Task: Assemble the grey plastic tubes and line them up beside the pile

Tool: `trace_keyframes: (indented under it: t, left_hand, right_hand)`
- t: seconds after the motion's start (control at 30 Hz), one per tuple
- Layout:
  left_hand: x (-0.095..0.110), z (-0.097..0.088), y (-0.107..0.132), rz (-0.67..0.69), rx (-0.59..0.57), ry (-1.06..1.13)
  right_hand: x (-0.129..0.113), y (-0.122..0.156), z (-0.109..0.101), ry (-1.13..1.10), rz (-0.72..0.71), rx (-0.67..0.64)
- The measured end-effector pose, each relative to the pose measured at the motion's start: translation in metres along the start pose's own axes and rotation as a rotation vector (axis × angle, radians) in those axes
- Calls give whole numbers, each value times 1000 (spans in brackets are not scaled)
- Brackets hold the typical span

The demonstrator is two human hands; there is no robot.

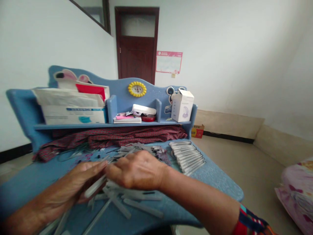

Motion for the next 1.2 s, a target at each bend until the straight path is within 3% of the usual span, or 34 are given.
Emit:
trace_keyframes:
  t: [0.07,0.17,0.3,0.43,0.77,1.2]
  left_hand:
    - [4,0,4,-32,-28,-20]
    - [7,-4,6,-1,-22,-76]
    - [4,-5,2,15,-59,-193]
    - [2,-4,-2,0,-70,-244]
    - [-2,-5,-5,0,-76,-323]
    - [-2,-5,-3,39,6,-352]
  right_hand:
    - [24,21,1,-12,141,-205]
    - [66,62,13,-21,412,-628]
    - [103,110,37,-34,499,-810]
    - [114,135,54,-50,509,-873]
    - [116,158,70,-92,525,-939]
    - [105,153,57,-74,631,-890]
Point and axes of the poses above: each hand's wrist, its own y-axis away from the middle knuckle, its own z-axis out of the palm, x = y × z, the point moved 1 cm from there along -y, towards the middle knuckle, and after that the axes turned 14 degrees about -z, right-handed, at the moved point
